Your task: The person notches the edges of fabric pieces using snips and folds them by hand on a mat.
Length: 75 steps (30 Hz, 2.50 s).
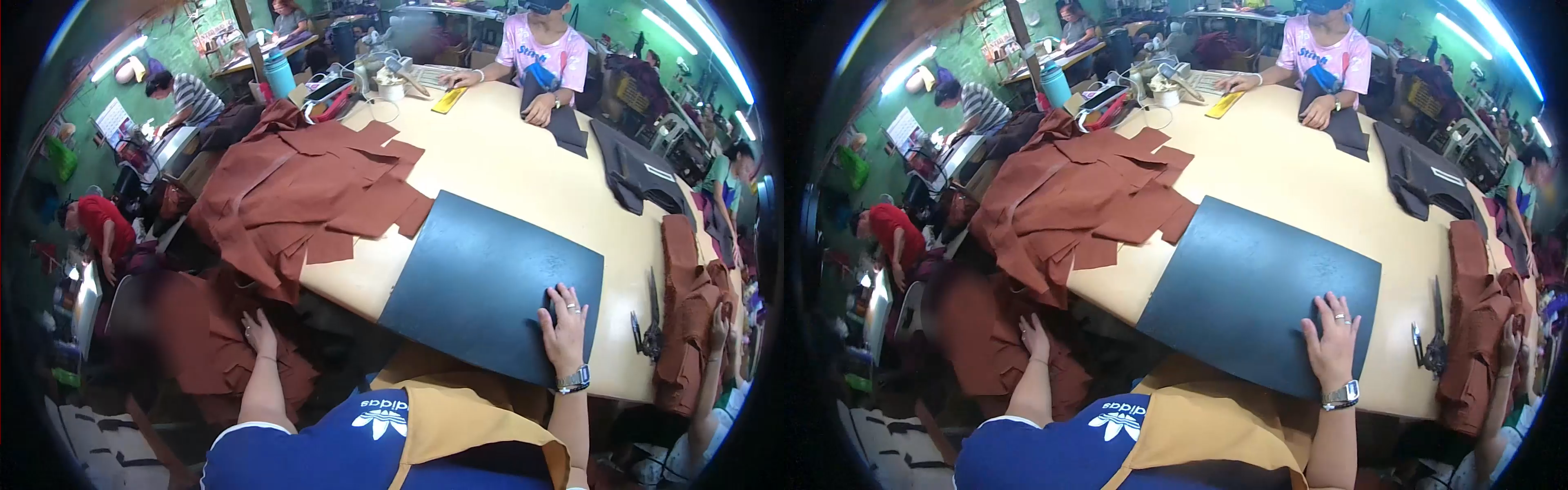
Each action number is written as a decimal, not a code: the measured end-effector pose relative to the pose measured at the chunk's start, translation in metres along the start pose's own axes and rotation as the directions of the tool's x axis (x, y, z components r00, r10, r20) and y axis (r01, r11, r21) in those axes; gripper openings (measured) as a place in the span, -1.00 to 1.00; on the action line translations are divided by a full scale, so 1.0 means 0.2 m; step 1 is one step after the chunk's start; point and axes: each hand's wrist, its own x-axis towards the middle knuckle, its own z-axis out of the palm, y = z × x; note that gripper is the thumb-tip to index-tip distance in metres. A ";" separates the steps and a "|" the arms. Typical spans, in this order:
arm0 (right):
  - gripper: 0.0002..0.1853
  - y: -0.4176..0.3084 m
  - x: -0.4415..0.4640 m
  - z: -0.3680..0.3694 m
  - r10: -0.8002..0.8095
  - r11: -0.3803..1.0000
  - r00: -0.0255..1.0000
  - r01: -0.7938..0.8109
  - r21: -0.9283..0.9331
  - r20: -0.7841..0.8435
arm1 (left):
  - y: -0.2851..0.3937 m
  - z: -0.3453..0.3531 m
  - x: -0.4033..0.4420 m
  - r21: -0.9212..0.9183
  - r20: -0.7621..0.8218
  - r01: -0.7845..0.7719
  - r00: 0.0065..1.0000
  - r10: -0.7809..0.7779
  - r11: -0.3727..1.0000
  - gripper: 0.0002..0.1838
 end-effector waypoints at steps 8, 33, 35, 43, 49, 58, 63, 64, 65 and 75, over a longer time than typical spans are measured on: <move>-0.51 -0.01 0.00 0.00 0.014 1.000 1.000 -0.014 -0.001 -0.006 | 0.39 -0.36 0.38 -0.504 -0.629 -0.543 0.764 0.146 0.672 -0.46; -0.57 -0.01 0.03 -0.02 0.020 0.995 1.000 -0.018 0.093 -0.016 | 2.07 0.18 0.72 -0.436 -0.536 -0.699 0.708 0.460 0.567 -0.74; -0.57 -0.01 0.03 -0.01 0.020 0.995 1.000 -0.018 0.095 -0.017 | 2.11 0.15 0.58 -0.566 -0.566 -0.750 0.655 0.501 0.342 -0.76; -0.41 0.09 0.01 0.01 0.082 0.738 0.995 -0.017 0.674 -0.065 | 2.20 0.08 -0.92 -0.977 -0.135 0.077 0.492 0.860 -0.197 -0.89; -0.27 -0.04 0.05 -0.08 0.172 0.020 0.926 -0.344 0.939 0.335 | 1.85 -0.10 -1.70 -0.962 0.248 -0.046 -0.556 0.793 0.269 -0.74; -0.44 0.23 -0.10 -0.15 0.346 0.324 0.895 -0.396 0.860 0.281 | 2.12 -0.04 -1.13 -0.635 -0.096 -0.742 -0.203 0.975 -0.217 -0.56; -0.31 0.25 -0.17 -0.23 0.308 0.510 0.943 -0.274 0.815 0.124 | 2.14 0.27 -0.82 -0.148 0.247 -0.987 0.021 0.969 0.060 -0.25; -0.29 0.27 -0.19 -0.25 0.306 0.545 0.945 -0.272 0.793 0.113 | 2.15 0.23 -0.84 -0.130 0.340 -0.990 0.012 0.940 0.060 -0.25; -0.28 0.31 -0.19 -0.26 0.302 0.578 0.947 -0.272 0.769 0.107 | 2.12 0.20 -0.87 -0.123 0.340 -0.991 0.002 0.940 0.046 -0.25; -0.63 0.98 -0.22 -0.23 0.261 0.861 0.881 -0.397 -0.317 -0.395 | 1.73 -0.44 -1.10 -0.346 0.450 -0.938 -0.176 0.875 -0.011 -0.29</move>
